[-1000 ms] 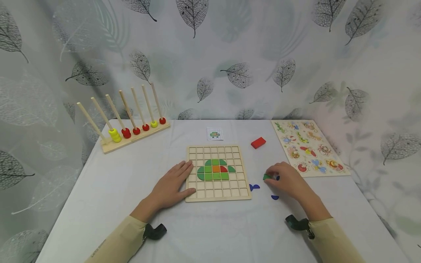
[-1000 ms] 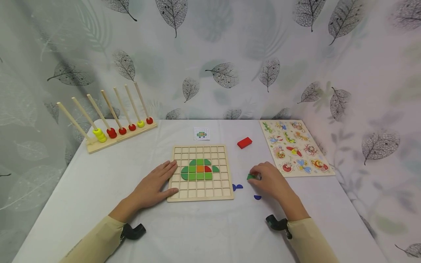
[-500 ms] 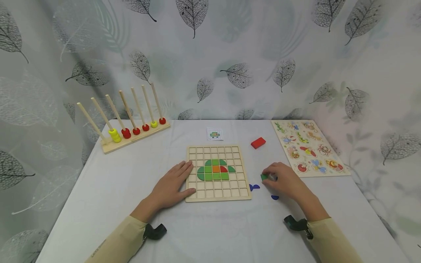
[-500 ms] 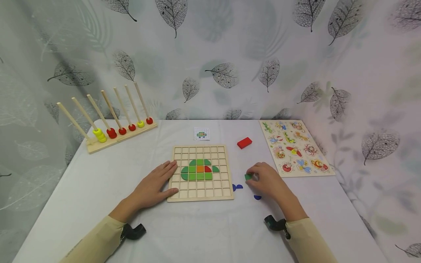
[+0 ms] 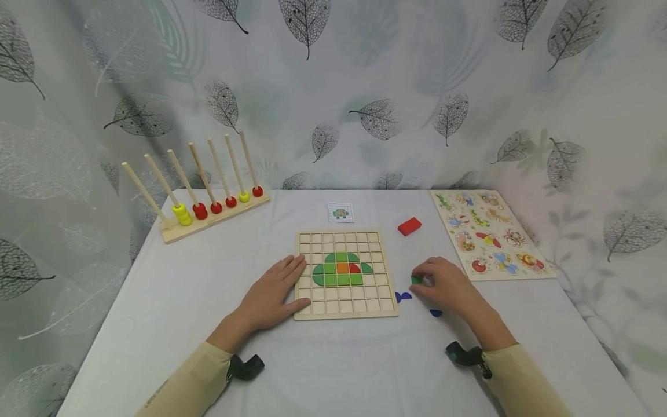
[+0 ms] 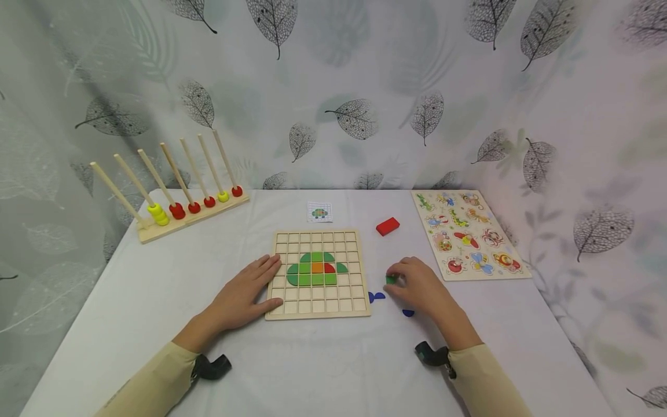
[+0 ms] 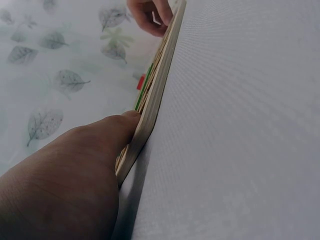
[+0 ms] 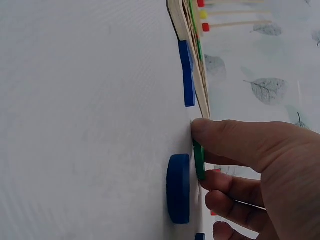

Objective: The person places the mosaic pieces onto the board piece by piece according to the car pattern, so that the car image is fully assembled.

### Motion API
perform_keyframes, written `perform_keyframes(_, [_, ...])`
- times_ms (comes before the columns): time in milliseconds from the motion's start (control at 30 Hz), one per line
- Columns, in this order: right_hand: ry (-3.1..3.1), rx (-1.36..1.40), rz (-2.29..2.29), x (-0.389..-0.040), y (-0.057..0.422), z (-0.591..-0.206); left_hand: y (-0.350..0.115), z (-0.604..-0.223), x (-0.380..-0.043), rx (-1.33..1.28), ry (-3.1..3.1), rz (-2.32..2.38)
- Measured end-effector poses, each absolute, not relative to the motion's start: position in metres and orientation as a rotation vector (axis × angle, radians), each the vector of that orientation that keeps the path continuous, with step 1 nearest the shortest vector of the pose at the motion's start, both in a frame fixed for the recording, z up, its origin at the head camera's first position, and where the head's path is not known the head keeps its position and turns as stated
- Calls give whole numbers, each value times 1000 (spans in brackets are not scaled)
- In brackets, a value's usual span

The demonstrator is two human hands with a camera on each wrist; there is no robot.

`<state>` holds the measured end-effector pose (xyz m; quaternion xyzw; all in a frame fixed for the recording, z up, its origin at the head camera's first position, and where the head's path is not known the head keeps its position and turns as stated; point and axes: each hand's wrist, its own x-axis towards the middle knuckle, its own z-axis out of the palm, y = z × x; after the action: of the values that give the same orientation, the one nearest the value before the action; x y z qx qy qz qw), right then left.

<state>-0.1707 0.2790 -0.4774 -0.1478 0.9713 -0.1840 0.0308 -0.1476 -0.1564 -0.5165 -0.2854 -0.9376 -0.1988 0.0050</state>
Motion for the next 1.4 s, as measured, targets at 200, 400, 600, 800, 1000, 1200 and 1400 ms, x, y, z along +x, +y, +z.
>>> perform_keyframes(200, [2996,-476,-549,-170,278,-477,-156,-518,-148,-890,-2941,-624])
perform_keyframes(400, [2982,-461,-572,-169,281,-473,-156,-517,-148,-891,-2935,-621])
perform_keyframes(600, [2982,-490,-603,-170,282,-474,-157,-517,-147,-892,-2933,-628])
perform_keyframes(800, [2992,-510,-619,-171,280,-473,-157,-517,-148,-895,-2929,-626])
perform_keyframes(1000, [2996,-516,-616,-172,278,-469,-156,-516,-147,-894,-2933,-625])
perform_keyframes(1200, [3011,-552,-638,-172,275,-463,-156,-514,-147,-889,-2939,-627])
perform_keyframes(1400, [3014,-611,-660,-171,269,-456,-156,-514,-147,-892,-2929,-636])
